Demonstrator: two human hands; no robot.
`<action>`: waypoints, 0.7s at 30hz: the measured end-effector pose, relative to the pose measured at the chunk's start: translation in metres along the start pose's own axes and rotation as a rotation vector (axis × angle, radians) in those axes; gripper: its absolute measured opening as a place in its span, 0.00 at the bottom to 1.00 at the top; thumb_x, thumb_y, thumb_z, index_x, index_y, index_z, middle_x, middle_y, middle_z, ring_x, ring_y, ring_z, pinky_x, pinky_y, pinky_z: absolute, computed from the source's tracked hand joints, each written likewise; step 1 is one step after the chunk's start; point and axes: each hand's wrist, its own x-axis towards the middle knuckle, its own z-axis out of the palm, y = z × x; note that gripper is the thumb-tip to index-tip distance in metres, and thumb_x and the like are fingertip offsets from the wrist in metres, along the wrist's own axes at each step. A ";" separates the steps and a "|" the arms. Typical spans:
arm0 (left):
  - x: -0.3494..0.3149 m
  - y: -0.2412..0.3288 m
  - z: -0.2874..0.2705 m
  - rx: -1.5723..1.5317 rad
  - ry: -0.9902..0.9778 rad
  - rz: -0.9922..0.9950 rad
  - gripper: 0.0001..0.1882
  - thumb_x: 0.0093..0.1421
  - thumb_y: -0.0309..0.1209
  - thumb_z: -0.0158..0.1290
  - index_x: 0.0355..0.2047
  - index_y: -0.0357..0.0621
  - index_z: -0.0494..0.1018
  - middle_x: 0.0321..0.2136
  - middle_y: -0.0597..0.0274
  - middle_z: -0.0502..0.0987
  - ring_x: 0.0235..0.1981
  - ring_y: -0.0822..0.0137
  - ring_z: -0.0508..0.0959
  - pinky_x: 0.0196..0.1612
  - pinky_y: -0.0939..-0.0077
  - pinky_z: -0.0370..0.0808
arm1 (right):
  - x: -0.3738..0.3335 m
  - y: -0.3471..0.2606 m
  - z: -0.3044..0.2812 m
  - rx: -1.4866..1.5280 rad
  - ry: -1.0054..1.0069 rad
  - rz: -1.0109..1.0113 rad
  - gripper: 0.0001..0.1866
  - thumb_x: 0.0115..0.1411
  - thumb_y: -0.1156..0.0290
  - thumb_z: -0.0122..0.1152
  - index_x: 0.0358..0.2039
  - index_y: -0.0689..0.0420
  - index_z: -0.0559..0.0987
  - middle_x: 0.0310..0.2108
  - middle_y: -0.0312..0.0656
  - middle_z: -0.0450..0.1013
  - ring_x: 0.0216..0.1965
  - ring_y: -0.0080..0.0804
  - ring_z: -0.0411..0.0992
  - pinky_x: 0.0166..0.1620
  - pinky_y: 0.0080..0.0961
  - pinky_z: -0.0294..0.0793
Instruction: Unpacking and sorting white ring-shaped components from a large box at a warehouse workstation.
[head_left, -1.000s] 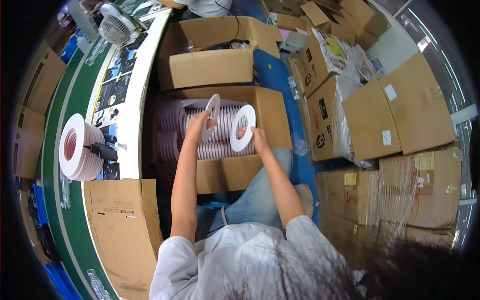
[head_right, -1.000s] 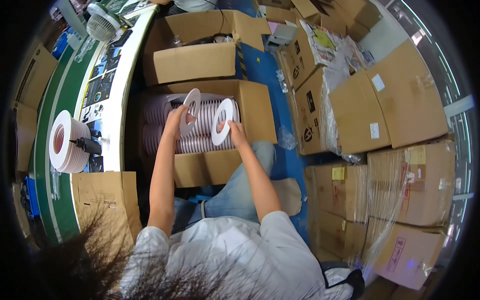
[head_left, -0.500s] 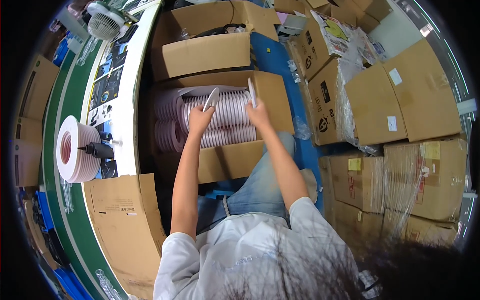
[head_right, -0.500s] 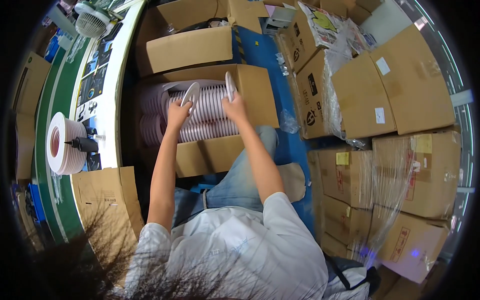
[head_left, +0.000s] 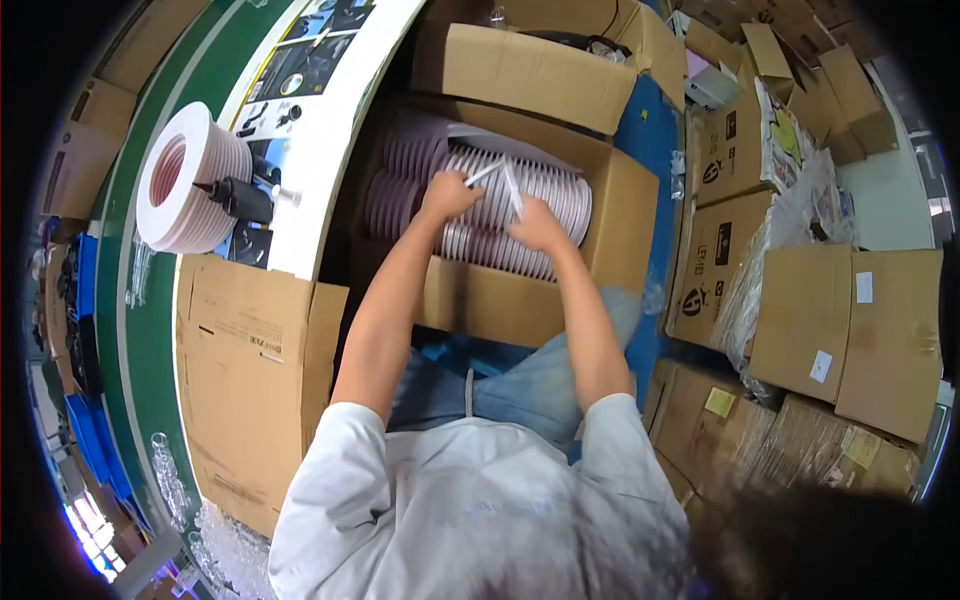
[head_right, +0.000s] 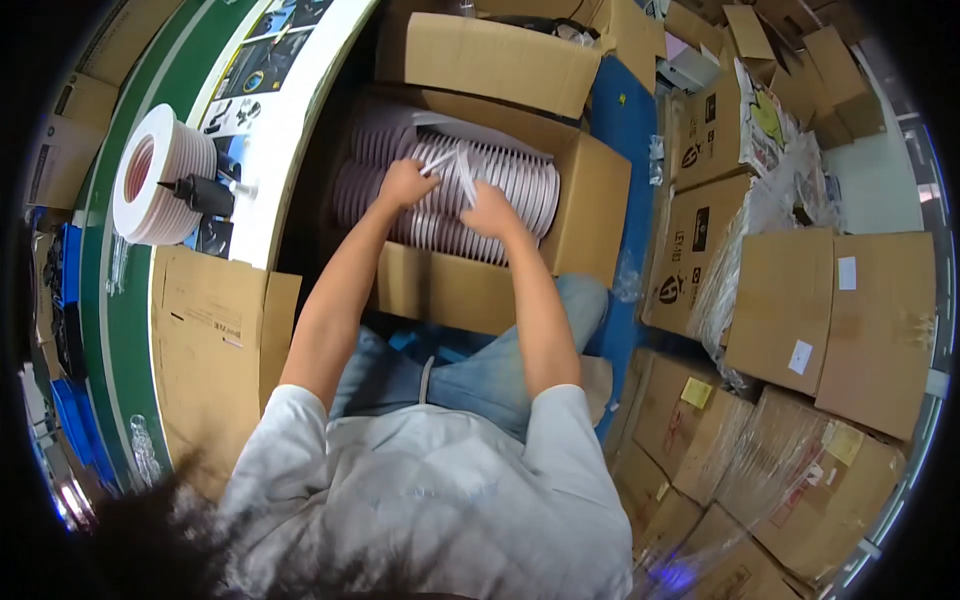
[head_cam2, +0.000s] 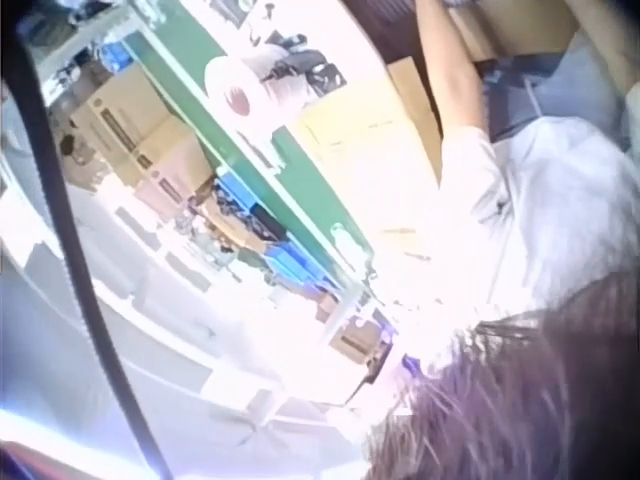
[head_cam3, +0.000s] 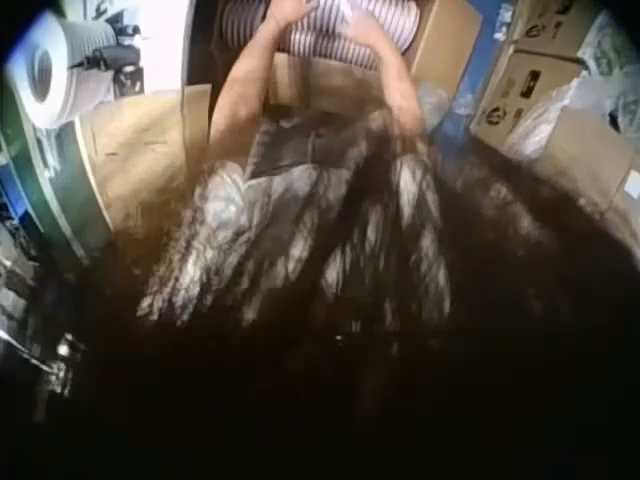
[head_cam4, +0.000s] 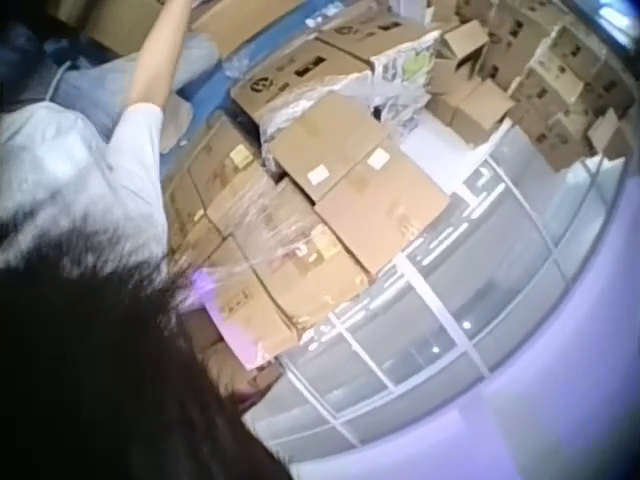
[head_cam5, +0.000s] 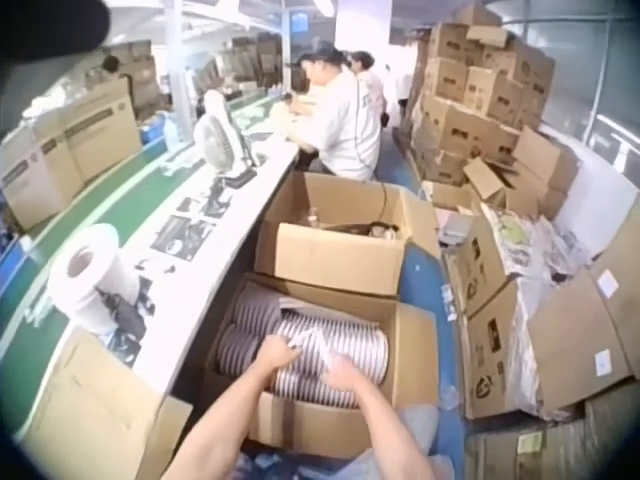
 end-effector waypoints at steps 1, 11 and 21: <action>-0.010 -0.005 -0.001 0.025 -0.088 -0.063 0.21 0.42 0.45 0.56 0.25 0.37 0.78 0.24 0.41 0.76 0.29 0.46 0.78 0.38 0.59 0.75 | -0.013 -0.002 -0.006 0.175 -0.245 0.197 0.07 0.42 0.75 0.48 0.21 0.66 0.70 0.17 0.54 0.69 0.21 0.45 0.69 0.28 0.37 0.68; -0.024 -0.013 0.011 -0.203 -0.038 -0.038 0.17 0.43 0.40 0.57 0.24 0.36 0.79 0.21 0.42 0.76 0.27 0.48 0.79 0.38 0.62 0.76 | -0.024 0.012 0.006 -0.246 0.354 0.198 0.09 0.44 0.70 0.53 0.22 0.63 0.72 0.16 0.51 0.68 0.23 0.49 0.70 0.28 0.39 0.68; -0.039 -0.029 -0.006 -0.127 -0.058 0.005 0.21 0.41 0.41 0.57 0.29 0.34 0.79 0.23 0.42 0.77 0.28 0.51 0.80 0.34 0.64 0.76 | -0.014 -0.015 0.003 0.299 0.060 0.191 0.11 0.47 0.68 0.53 0.25 0.65 0.72 0.22 0.52 0.71 0.25 0.39 0.71 0.33 0.35 0.69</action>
